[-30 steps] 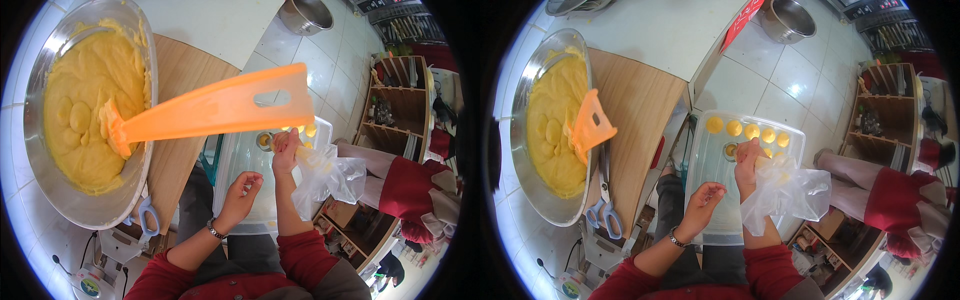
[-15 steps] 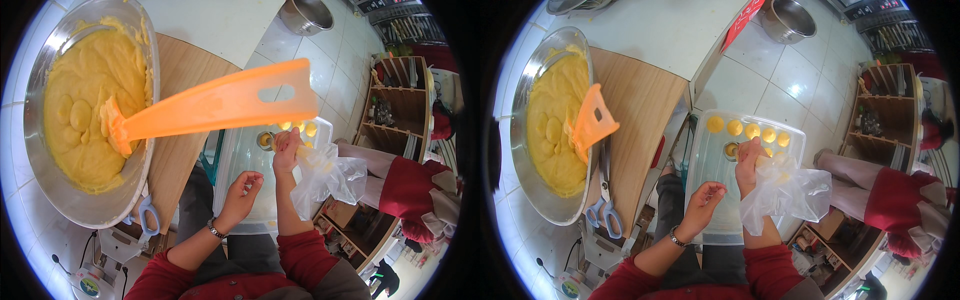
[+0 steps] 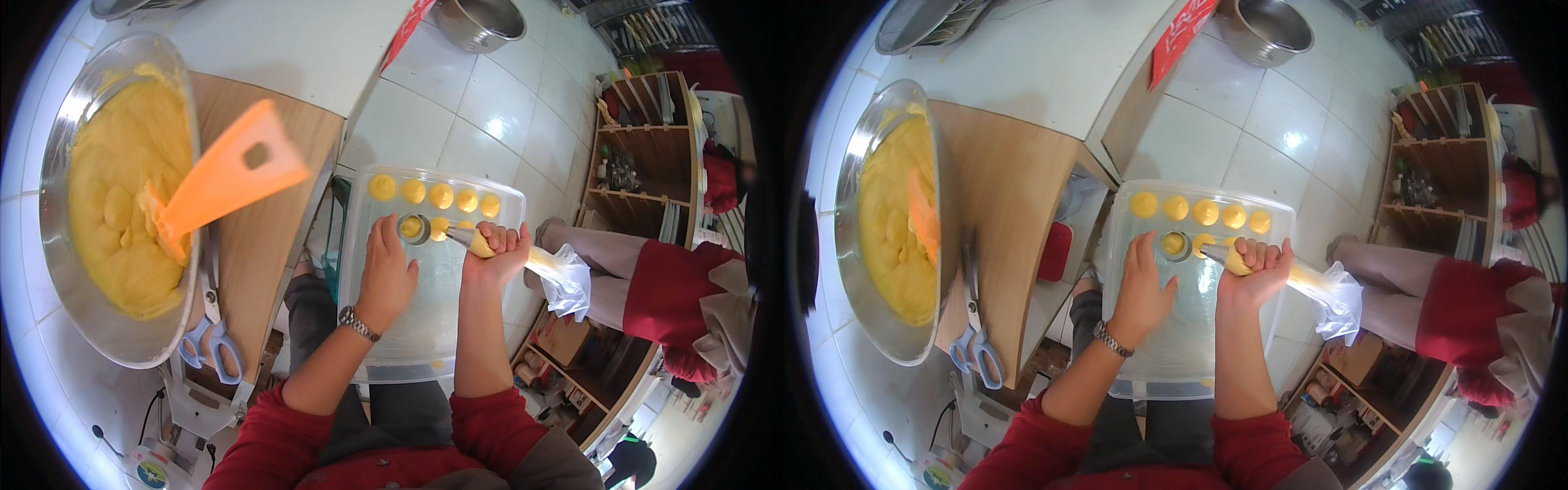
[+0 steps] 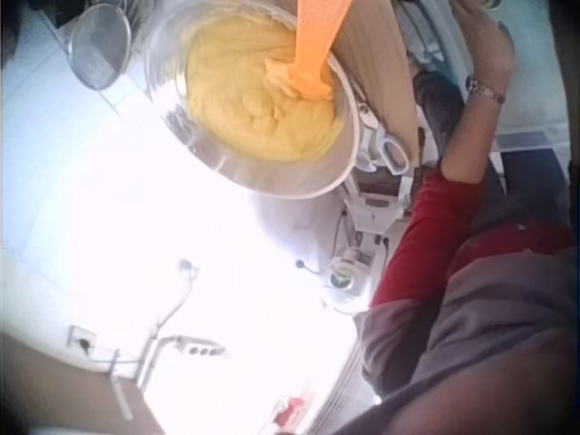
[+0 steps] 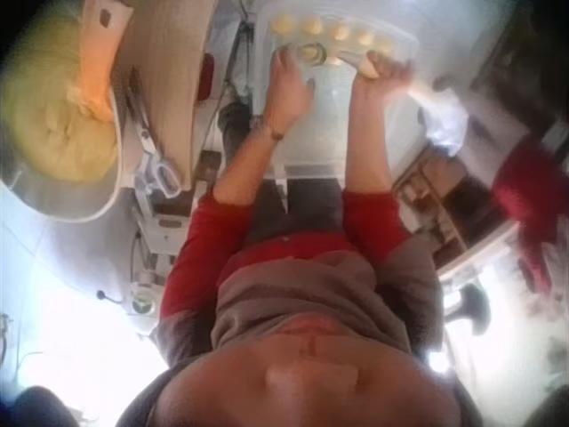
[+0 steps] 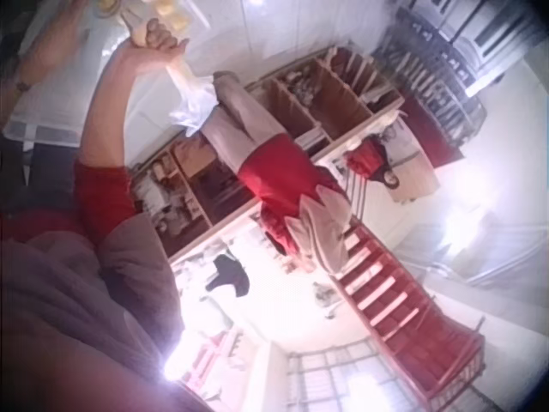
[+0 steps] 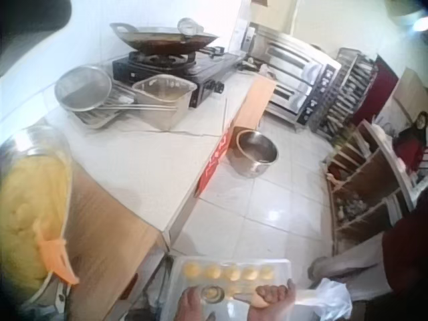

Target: The person pipes portions of yellow dough from a plastic pastry bag onto a clear plastic tray lid, refill the bag from a large metal bowl using a spatula, and then continues piping dough onto the lid.

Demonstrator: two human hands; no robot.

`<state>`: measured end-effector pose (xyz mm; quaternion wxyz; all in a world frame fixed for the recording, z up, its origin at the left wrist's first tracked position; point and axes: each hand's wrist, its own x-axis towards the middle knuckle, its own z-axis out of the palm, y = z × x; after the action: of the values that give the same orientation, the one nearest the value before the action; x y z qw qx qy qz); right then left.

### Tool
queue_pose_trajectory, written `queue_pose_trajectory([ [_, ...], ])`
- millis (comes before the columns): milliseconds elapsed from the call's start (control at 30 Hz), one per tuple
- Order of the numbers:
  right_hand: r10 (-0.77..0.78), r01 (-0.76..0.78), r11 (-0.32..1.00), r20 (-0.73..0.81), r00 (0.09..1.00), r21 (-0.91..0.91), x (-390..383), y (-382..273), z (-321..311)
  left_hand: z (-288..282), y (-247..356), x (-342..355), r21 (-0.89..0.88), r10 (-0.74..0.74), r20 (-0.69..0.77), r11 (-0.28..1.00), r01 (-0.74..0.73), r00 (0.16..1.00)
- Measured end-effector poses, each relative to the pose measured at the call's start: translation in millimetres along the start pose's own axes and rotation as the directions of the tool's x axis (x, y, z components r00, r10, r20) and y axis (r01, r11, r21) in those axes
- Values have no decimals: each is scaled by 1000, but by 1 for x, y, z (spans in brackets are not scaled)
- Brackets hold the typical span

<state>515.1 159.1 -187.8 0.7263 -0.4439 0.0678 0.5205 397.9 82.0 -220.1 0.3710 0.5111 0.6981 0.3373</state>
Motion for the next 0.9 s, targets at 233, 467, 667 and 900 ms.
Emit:
queue_pose_trajectory([
  [233,-33,32,999,59,998,20,-2,-30,1,12,-2,18,-12,-31,6,999,31,999],
  [467,-51,50,999,128,990,11,-1,-44,-8,-4,11,13,-54,110,-73,992,-115,991],
  [667,-56,59,998,163,985,-13,1,-51,-11,-37,20,8,595,86,1,801,-70,996],
  [900,-57,67,996,156,986,-59,-4,-48,-11,-37,11,19,693,31,34,720,-46,999],
])
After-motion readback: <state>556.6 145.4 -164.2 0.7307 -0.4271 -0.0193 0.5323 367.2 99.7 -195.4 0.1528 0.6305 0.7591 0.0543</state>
